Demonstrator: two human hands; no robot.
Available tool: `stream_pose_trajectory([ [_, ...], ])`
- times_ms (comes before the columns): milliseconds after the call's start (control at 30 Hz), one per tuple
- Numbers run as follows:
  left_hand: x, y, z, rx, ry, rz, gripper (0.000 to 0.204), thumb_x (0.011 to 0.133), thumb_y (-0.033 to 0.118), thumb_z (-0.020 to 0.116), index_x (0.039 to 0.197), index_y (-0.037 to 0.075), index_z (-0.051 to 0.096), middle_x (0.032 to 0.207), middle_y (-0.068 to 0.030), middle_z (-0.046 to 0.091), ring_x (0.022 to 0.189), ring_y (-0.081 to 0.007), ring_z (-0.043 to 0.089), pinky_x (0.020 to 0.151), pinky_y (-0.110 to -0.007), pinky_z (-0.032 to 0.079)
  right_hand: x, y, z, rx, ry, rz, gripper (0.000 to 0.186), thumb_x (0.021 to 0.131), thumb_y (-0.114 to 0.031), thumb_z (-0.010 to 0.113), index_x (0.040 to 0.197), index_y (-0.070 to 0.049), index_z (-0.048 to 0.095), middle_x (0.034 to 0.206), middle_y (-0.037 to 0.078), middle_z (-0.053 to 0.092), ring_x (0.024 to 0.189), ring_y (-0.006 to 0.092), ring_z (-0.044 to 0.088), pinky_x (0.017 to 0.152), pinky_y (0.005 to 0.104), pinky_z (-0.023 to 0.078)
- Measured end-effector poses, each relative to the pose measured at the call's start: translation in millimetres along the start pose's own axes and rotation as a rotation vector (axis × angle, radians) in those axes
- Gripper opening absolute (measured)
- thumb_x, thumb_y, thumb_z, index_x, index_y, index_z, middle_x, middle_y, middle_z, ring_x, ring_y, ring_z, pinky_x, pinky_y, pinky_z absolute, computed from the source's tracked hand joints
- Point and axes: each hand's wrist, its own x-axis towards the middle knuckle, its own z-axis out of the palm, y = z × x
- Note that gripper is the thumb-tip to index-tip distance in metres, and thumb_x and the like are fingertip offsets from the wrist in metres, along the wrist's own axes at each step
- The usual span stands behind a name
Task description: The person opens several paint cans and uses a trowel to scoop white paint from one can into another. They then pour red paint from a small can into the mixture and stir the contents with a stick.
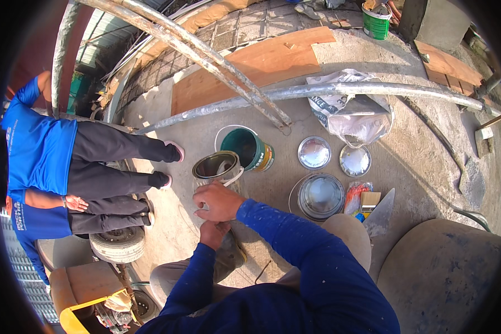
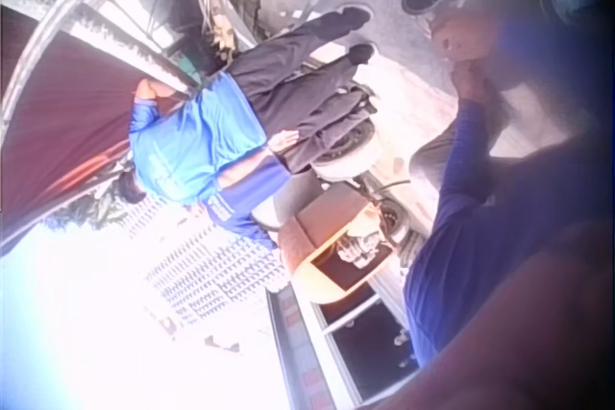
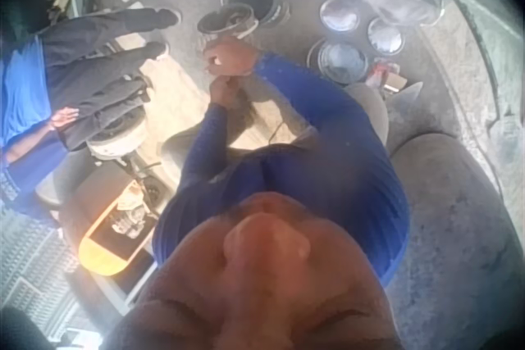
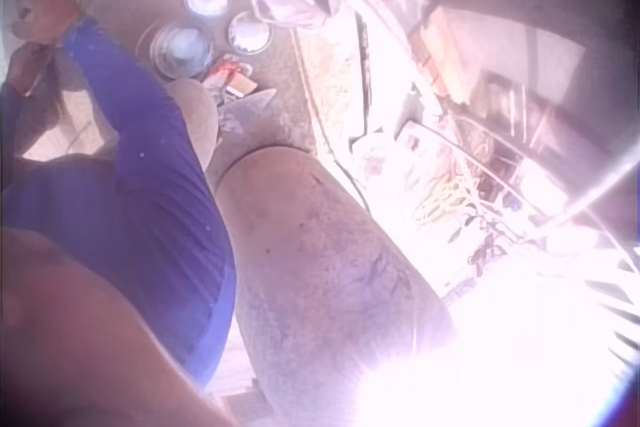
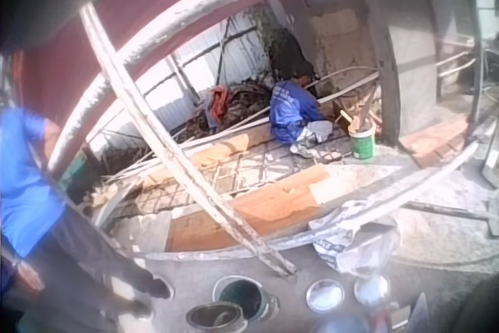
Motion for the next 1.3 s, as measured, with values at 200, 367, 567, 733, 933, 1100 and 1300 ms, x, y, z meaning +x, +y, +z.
stream_pose_trajectory([
  [200,-0.1,-4.2,7.1,-0.002,-0.005,-0.009,0.034,0.105,0.021,0.054,0.135,0.005,0.059,0.118,-0.0091,0.069,0.106,-0.0244,0.069,0.097,-0.043,0.056,-1.1,-1.5,-0.3,-0.06,0.014,-0.019,0.026,0.083,-0.03,0.08,0.084,-0.009,0.064,0.09,0.008,0.067,0.091,0.033,0.067,0.086,0.0464,0.046],
  [367,3.2,-6.0,6.2,-0.054,-0.015,-0.06,0.038,0.106,0.024,0.054,0.14,0.007,0.056,0.121,-0.0092,0.068,0.108,-0.0252,0.068,0.098,-0.044,0.055,-2.2,-4.8,-0.6,-0.081,0.001,-0.006,0.025,0.084,-0.03,0.079,0.086,-0.01,0.064,0.093,0.007,0.066,0.096,0.0315,0.066,0.089,0.0454,0.045],
  [567,0.1,-3.0,10.8,-0.076,-0.003,-0.071,0.037,0.108,0.029,0.053,0.139,0.009,0.055,0.121,-0.0086,0.067,0.109,-0.0242,0.068,0.097,-0.043,0.055,-3.0,-7.0,0.2,-0.095,-0.015,0.002,0.025,0.084,-0.03,0.078,0.085,-0.01,0.063,0.093,0.007,0.066,0.097,0.031,0.066,0.089,0.0453,0.045],
  [733,-5.5,4.8,21.4,-0.069,-0.004,-0.072,0.039,0.11,0.033,0.05,0.14,0.009,0.055,0.124,-0.0092,0.067,0.111,-0.0241,0.067,0.097,-0.043,0.056,-3.8,-10.2,-2.5,-0.128,-0.041,0.013,0.025,0.084,-0.029,0.078,0.085,-0.01,0.063,0.091,0.008,0.065,0.096,0.0307,0.066,0.087,0.0455,0.045],
  [933,-0.8,-3.6,15.3,-0.028,-0.044,-0.034,0.043,0.111,0.037,0.049,0.142,0.008,0.054,0.131,-0.0107,0.065,0.117,-0.0248,0.065,0.1,-0.043,0.055,-7.7,-4.6,2.6,-0.168,0.003,-0.03,0.024,0.084,-0.029,0.076,0.086,-0.01,0.063,0.091,0.008,0.064,0.095,0.03,0.065,0.086,0.0463,0.046],
  [1100,8.4,-11.7,1.1,0.052,-0.095,0.012,0.046,0.111,0.038,0.05,0.145,0.007,0.053,0.137,-0.0113,0.063,0.122,-0.0257,0.064,0.1,-0.043,0.054,-9.7,-7.6,1.6,-0.171,0.026,-0.046,0.021,0.082,-0.028,0.073,0.085,-0.01,0.062,0.091,0.007,0.064,0.095,0.0292,0.065,0.085,0.0466,0.046],
  [1300,5.0,-4.9,15.1,-0.058,-0.028,-0.057,0.044,0.111,0.037,0.05,0.142,0.005,0.055,0.127,-0.013,0.061,0.117,-0.0295,0.06,0.107,-0.048,0.05,-9.7,-5.7,1.8,-0.186,0.019,-0.025,0.02,0.079,-0.027,0.074,0.083,-0.011,0.063,0.089,0.007,0.064,0.094,0.0291,0.066,0.082,0.0462,0.047],
])
